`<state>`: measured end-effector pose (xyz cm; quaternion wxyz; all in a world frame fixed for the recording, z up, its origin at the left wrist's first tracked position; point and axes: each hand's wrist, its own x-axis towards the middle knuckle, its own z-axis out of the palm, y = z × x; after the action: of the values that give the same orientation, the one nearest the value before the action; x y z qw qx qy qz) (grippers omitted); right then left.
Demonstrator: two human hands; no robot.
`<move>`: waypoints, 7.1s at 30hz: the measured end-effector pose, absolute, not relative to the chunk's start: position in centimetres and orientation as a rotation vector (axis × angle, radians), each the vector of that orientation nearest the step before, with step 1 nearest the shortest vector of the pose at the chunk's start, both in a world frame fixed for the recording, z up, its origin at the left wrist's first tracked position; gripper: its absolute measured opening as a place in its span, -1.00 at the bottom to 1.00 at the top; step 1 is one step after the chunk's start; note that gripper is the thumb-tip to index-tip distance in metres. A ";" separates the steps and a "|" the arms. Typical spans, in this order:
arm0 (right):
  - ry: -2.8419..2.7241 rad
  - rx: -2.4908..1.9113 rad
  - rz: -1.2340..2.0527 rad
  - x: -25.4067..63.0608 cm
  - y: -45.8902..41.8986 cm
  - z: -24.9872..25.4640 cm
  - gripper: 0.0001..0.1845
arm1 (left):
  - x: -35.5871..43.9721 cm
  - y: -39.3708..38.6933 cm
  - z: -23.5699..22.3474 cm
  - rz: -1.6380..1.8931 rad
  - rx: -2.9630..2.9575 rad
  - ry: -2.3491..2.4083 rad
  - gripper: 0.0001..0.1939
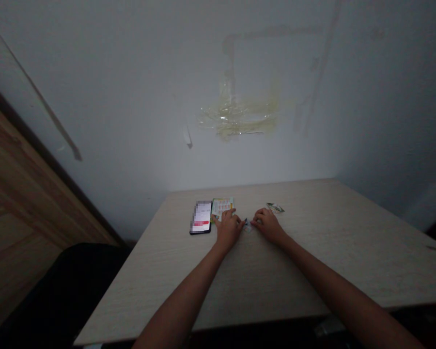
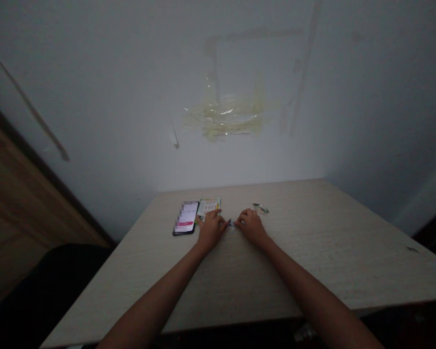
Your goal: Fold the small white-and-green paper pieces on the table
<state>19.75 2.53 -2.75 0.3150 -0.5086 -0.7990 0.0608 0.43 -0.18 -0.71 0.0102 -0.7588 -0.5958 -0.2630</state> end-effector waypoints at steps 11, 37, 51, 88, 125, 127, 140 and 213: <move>-2.119 -1.547 0.214 19.0 2.1 -1.6 -0.80 | 0.8 -0.1 -0.2 -0.667 -2.354 -1.864 -0.78; -2.007 -1.612 0.292 18.7 2.8 -1.7 -0.79 | 0.8 0.0 -0.3 -0.639 -2.326 -1.904 -0.80; -1.990 -1.531 0.360 19.5 2.8 -2.5 -0.80 | 0.4 0.2 -0.2 -0.746 -2.361 -2.041 -0.73; -1.987 -1.602 0.338 19.2 2.5 -1.8 -0.76 | 0.2 0.3 -0.2 -0.695 -2.377 -2.062 -0.81; -1.937 -1.636 0.304 18.6 2.2 -1.6 -0.75 | 0.6 0.1 0.5 -0.694 -2.388 -2.118 -0.80; -1.928 -1.632 0.313 18.5 2.1 -1.6 -0.76 | 0.7 0.1 0.5 -0.687 -2.379 -2.126 -0.78; -1.943 -1.646 0.329 18.5 2.2 -1.5 -0.75 | 0.8 0.1 0.2 -0.680 -2.368 -2.103 -0.77; -1.921 -1.488 0.357 19.1 1.6 -1.8 -0.79 | 0.3 -0.6 0.3 -0.679 -2.520 -1.833 -0.85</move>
<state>19.06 1.59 -1.84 0.3361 -0.5705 -0.7368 0.1370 0.27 -0.64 0.33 -0.0235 -0.7899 -0.5745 -0.2129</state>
